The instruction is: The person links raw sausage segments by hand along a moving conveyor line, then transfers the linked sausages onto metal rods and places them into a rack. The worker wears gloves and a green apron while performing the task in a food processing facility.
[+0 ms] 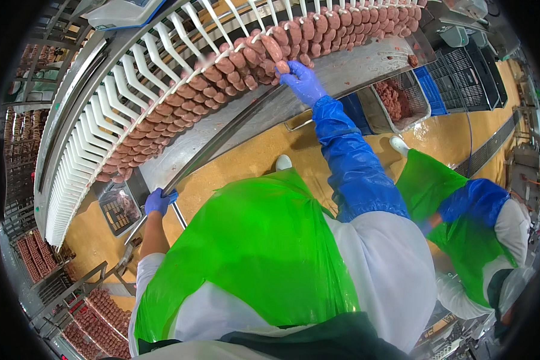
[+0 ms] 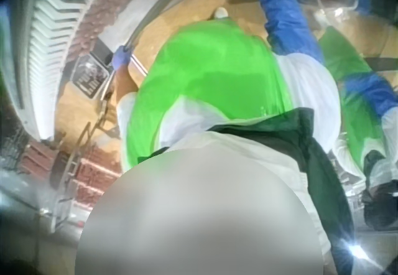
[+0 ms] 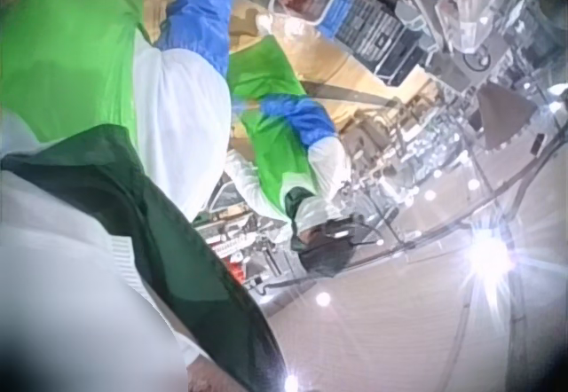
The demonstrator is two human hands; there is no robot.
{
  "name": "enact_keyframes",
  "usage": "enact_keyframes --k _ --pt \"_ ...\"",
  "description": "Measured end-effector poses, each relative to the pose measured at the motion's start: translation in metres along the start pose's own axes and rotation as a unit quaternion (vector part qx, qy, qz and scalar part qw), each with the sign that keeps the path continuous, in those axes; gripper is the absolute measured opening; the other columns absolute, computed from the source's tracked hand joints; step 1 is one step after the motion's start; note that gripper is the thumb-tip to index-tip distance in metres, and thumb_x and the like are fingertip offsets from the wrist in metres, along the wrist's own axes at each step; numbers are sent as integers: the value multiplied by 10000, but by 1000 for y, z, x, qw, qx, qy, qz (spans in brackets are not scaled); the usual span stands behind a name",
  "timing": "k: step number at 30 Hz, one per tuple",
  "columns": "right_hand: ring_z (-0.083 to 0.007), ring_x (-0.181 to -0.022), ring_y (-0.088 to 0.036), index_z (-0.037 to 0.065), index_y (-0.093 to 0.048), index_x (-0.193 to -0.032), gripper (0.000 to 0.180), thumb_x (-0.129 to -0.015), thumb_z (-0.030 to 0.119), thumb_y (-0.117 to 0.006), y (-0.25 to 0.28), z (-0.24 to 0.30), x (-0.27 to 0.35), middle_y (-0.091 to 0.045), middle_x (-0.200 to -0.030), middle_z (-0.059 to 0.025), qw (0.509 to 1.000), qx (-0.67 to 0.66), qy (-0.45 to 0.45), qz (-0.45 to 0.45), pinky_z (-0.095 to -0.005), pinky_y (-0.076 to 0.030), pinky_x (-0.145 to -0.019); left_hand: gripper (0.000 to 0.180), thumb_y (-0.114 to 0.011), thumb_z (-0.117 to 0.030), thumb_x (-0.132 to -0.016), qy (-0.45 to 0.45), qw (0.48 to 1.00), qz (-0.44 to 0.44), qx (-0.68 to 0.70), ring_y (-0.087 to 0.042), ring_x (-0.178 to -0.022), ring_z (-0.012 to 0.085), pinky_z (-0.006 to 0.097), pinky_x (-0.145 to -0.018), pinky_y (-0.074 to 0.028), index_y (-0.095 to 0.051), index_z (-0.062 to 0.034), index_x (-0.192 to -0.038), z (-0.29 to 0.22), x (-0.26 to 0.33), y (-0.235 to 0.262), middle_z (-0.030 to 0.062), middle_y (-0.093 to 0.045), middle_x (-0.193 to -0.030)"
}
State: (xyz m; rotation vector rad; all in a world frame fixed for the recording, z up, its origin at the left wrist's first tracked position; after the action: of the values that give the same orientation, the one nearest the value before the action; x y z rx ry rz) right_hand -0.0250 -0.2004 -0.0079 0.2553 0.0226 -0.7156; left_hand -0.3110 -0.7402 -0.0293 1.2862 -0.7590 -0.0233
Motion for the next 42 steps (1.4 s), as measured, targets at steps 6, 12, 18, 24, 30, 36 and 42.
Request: enact_keyframes --k 6,12,18,24,30,36,42 --pt "-158 -898 -608 10 -558 -1234 341 -951 201 -556 -18 -8 1 -654 -1032 -69 985 -152 -51 61 -313 -490 -823 269 -625 -326 -827 78 995 -20 -60 -635 -1014 345 463 -857 -505 -633 -147 -1028 3 -29 -6 140 -663 -1094" --pt "-217 -915 -632 69 -550 -1246 372 -921 246 -587 -22 -12 12 -662 -1038 -132 952 266 -53 145 -359 -485 -860 261 -604 -300 -863 89 993 -34 -65 -626 -1073 310 448 -896 -504 -626 -178 -1092 33 -67 -12 113 -656 -1131" --pt "-196 -956 -613 49 -591 -1176 391 -885 298 -669 -24 -15 40 -652 -1052 -99 965 211 -121 94 -352 -479 -879 314 -618 -251 -858 72 996 -43 -39 -580 -1139 319 445 -952 -476 -608 -152 -1156 35 -97 -19 135 -627 -1180" --pt "-148 -1027 -582 0 -593 -1186 322 -964 230 -566 -26 -10 24 -641 -1087 -66 980 -31 -141 138 -314 -455 -945 402 -670 -242 -860 -279 920 -159 223 -582 -1136 346 409 -986 -442 -611 -60 -1214 -116 -66 30 176 -622 -1212" --pt "-135 -790 -570 35 -622 -987 202 -954 189 -495 -39 -5 -13 -644 -854 -45 992 -84 -55 72 -300 -474 -741 403 -609 -270 -949 -421 765 39 486 -613 -1015 163 316 -901 -480 -600 -7 -1254 -332 -60 141 90 -654 -1134" --pt "-175 -726 -600 38 -612 -935 198 -954 173 -468 -43 -10 10 -632 -756 -57 997 -32 -71 25 -338 -489 -712 334 -610 -306 -935 -279 757 210 553 -586 -822 142 265 -735 -471 -649 -39 -1133 -441 -68 162 47 -645 -960" --pt "-238 -751 -634 62 -616 -983 195 -929 232 -539 -32 -7 14 -659 -801 -90 999 40 -11 5 -369 -496 -731 288 -612 -313 -917 -259 691 213 640 -582 -750 156 288 -680 -469 -650 -57 -1044 -459 -90 144 47 -625 -875"
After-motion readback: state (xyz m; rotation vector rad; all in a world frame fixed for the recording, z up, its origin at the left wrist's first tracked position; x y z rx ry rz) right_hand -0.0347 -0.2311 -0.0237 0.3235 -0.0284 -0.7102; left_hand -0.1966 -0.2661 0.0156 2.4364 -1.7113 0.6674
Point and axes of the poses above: each hand's wrist, its own x-axis away from the middle knuckle, its own y-axis out of the back of the hand, z = x × y, the point moved 3 cm from there along -x, towards the middle knuckle
